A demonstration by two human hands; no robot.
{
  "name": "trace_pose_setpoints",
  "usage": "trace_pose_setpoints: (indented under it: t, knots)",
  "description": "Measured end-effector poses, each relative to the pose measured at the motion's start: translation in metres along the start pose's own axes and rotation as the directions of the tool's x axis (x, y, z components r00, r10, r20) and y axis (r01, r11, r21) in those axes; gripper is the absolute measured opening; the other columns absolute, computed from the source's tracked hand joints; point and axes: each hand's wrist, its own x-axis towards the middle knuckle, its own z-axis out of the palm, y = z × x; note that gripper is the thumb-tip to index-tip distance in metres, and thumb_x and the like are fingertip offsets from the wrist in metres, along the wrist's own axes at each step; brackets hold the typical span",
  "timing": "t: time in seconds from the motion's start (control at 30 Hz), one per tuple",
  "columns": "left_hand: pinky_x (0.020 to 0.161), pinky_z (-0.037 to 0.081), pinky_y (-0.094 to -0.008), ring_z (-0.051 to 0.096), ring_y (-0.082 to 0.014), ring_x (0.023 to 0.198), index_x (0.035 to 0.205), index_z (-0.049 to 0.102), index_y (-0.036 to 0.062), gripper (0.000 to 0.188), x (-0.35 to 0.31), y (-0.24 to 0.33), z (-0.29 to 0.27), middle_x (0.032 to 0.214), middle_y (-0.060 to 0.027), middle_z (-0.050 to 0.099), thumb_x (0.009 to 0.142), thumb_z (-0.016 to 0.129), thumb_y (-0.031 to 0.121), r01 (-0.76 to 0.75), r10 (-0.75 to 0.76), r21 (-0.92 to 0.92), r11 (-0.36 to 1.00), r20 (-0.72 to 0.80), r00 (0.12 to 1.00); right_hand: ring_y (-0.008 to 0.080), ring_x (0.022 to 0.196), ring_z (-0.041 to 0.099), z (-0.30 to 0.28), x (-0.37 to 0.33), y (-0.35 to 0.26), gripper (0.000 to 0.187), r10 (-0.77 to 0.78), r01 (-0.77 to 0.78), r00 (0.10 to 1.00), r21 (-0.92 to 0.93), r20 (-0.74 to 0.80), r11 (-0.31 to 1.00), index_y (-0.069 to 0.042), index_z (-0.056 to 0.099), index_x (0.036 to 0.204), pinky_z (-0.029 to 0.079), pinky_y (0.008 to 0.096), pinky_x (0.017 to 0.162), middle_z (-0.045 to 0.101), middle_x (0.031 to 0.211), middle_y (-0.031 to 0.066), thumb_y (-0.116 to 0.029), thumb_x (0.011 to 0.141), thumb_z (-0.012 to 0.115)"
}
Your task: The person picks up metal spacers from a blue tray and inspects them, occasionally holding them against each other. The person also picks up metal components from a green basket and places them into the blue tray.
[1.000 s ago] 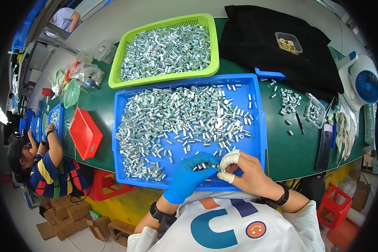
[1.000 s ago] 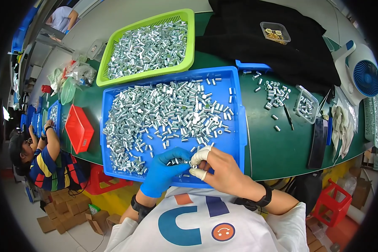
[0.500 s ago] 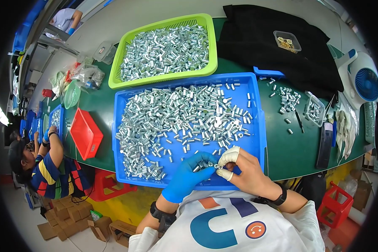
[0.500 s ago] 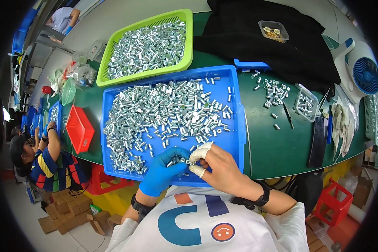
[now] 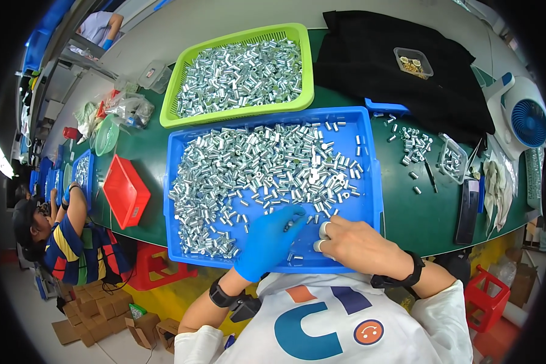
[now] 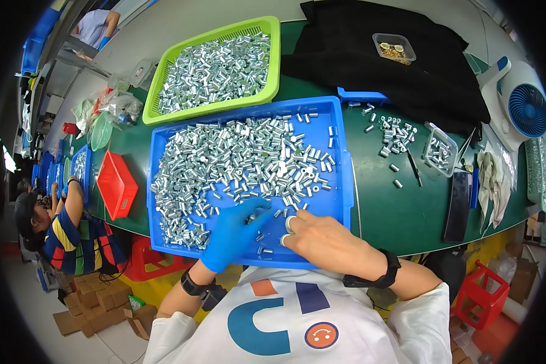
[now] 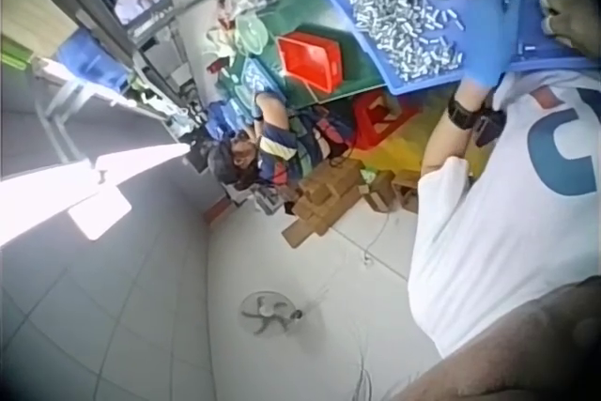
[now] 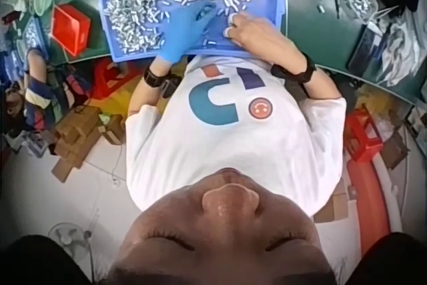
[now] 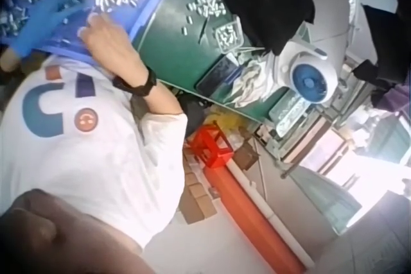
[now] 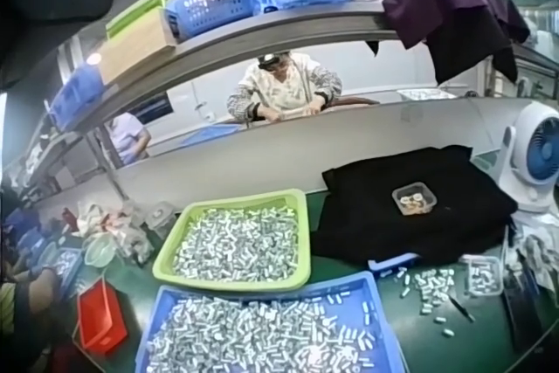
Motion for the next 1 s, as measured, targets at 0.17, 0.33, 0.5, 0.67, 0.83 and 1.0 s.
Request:
trace_pose_setpoints:
  t: [0.17,0.33,0.5,0.67,0.83,1.0]
  knots:
    - [0.050,0.046,-0.0289,0.062,-0.0159,0.062,0.099,0.060,0.0021,0.018,0.007,-0.020,0.010,0.081,-0.0184,0.063,0.089,0.057,0.017,-0.395,0.427,0.669,0.629,0.127,0.895,0.0244,0.069,0.060,0.000,0.000,0.001,0.017,0.114,-0.052,0.950,0.214,-0.291,0.976,-0.004,0.062,0.094,0.049,0.0375,0.060,0.060,0.081,0.0093,-0.007,0.078,0.065]
    - [0.046,0.041,-0.0273,0.055,-0.0122,0.055,0.103,0.060,0.0032,0.018,0.011,-0.031,0.013,0.068,-0.0106,0.058,0.090,0.055,0.016,-0.436,0.444,0.121,0.892,-0.047,0.895,0.0218,0.063,0.058,-0.003,0.000,-0.006,0.024,0.294,-0.155,0.898,0.392,-0.326,0.907,-0.006,0.063,0.098,0.048,0.0317,0.056,0.060,0.078,0.0071,-0.007,0.075,0.070]
    - [0.044,0.033,-0.0233,0.043,-0.0066,0.051,0.103,0.060,0.0050,0.019,-0.012,0.005,-0.008,0.062,-0.0021,0.050,0.093,0.054,0.020,0.409,-0.158,-0.675,0.614,0.403,0.902,0.0224,0.062,0.057,0.003,0.000,-0.008,0.030,0.239,-0.065,0.874,0.385,-0.422,0.921,-0.006,0.063,0.102,0.048,0.0327,0.055,0.058,0.074,0.0065,-0.009,0.074,0.072]
    - [0.045,0.028,-0.0199,0.036,-0.0033,0.050,0.099,0.060,0.0063,0.021,-0.023,0.017,0.008,0.063,0.0026,0.048,0.094,0.052,0.025,0.403,-0.262,-0.635,0.660,0.308,0.915,0.0201,0.063,0.058,0.006,0.009,-0.006,0.026,0.070,-0.014,0.796,0.096,-0.601,0.995,-0.005,0.064,0.095,0.047,0.0284,0.055,0.062,0.081,0.0070,-0.006,0.070,0.074]
    - [0.045,0.028,-0.0198,0.038,-0.0034,0.051,0.094,0.059,0.0068,0.022,-0.023,0.018,0.013,0.062,0.0026,0.050,0.095,0.051,0.027,0.335,-0.256,-0.512,0.791,0.220,0.941,0.0204,0.064,0.059,0.007,0.009,-0.008,0.028,0.100,-0.014,0.796,0.148,-0.597,0.989,-0.004,0.063,0.094,0.048,0.0286,0.055,0.062,0.082,0.0078,-0.004,0.069,0.074]
    - [0.046,0.030,-0.0195,0.040,-0.0039,0.053,0.092,0.060,0.0069,0.022,-0.027,0.014,0.014,0.062,0.0023,0.051,0.095,0.051,0.028,0.271,-0.205,-0.501,0.822,0.185,0.961,0.0227,0.069,0.060,0.008,0.009,-0.007,0.024,0.152,0.015,0.812,0.281,-0.564,0.960,-0.005,0.064,0.089,0.049,0.0308,0.056,0.062,0.082,0.0067,-0.007,0.069,0.075]
